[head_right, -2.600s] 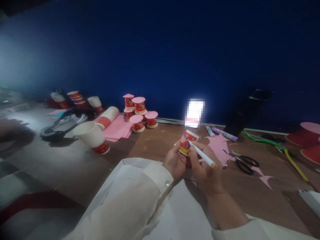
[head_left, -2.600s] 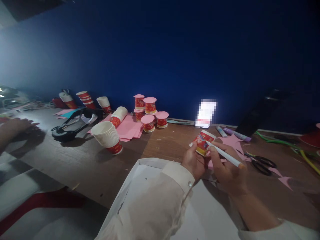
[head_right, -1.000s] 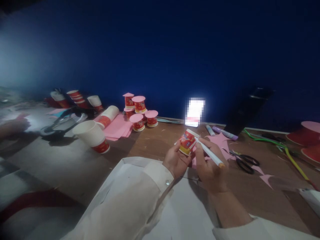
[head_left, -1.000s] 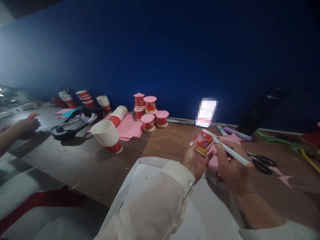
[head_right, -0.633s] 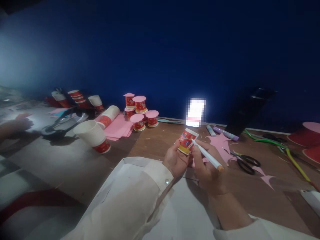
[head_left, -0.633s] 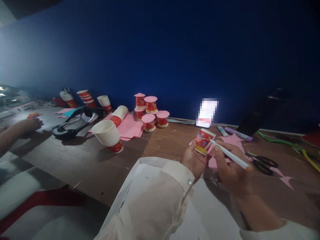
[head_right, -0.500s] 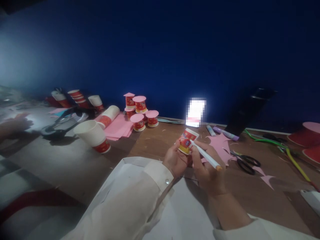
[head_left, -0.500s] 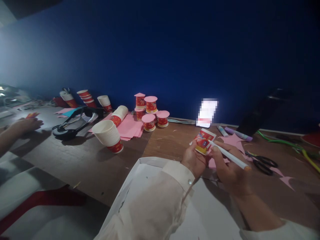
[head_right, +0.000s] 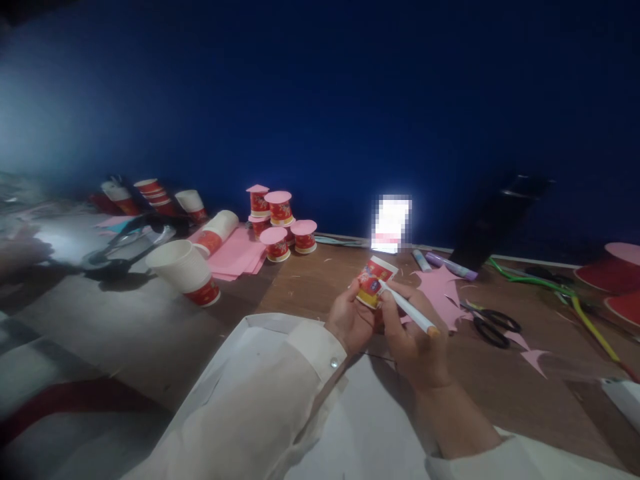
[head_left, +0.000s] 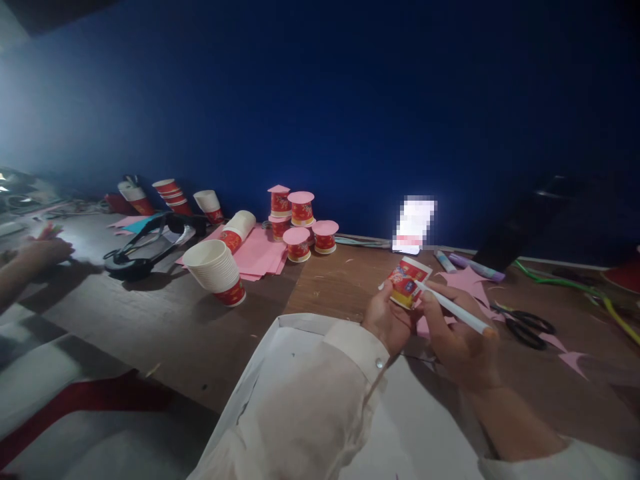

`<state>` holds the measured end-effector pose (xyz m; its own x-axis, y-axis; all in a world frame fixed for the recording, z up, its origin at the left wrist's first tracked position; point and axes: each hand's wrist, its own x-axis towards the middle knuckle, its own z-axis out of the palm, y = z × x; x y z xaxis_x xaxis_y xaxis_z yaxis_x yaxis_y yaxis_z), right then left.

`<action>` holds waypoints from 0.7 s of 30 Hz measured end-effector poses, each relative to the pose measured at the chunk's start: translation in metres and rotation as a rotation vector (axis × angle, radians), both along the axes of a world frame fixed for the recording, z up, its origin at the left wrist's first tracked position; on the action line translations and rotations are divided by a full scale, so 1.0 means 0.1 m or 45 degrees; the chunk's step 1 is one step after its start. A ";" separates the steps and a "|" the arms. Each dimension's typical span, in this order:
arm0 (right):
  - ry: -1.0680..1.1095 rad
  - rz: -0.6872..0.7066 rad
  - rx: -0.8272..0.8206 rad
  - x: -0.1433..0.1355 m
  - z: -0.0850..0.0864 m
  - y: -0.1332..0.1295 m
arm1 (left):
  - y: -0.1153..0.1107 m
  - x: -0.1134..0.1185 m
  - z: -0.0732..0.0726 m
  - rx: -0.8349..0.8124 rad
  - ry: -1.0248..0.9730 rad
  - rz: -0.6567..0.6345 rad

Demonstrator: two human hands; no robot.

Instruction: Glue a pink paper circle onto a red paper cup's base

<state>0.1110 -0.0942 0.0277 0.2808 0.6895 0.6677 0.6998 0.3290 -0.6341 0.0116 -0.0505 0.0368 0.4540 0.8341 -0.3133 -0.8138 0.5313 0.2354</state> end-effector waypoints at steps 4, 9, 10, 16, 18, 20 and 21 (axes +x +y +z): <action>0.009 -0.012 -0.001 0.00 0.00 0.00 | 0.02 -0.02 -0.02 -0.022 0.021 0.009; 0.035 -0.030 0.000 -0.02 0.01 0.00 | 0.02 -0.02 0.00 -0.059 -0.005 0.022; 0.036 -0.036 0.008 -0.02 0.00 0.00 | 0.02 -0.02 0.00 -0.055 -0.013 0.021; 0.072 -0.044 -0.026 -0.01 -0.01 0.00 | 0.02 -0.01 -0.03 -0.026 -0.020 0.019; 0.084 -0.061 -0.039 -0.02 0.01 -0.01 | 0.03 -0.01 -0.05 -0.019 -0.026 0.017; 0.108 -0.055 -0.059 -0.04 0.03 -0.02 | 0.02 -0.01 -0.05 -0.017 -0.044 -0.001; 0.127 -0.047 -0.065 -0.04 0.04 -0.02 | 0.02 -0.01 -0.05 -0.018 -0.051 -0.008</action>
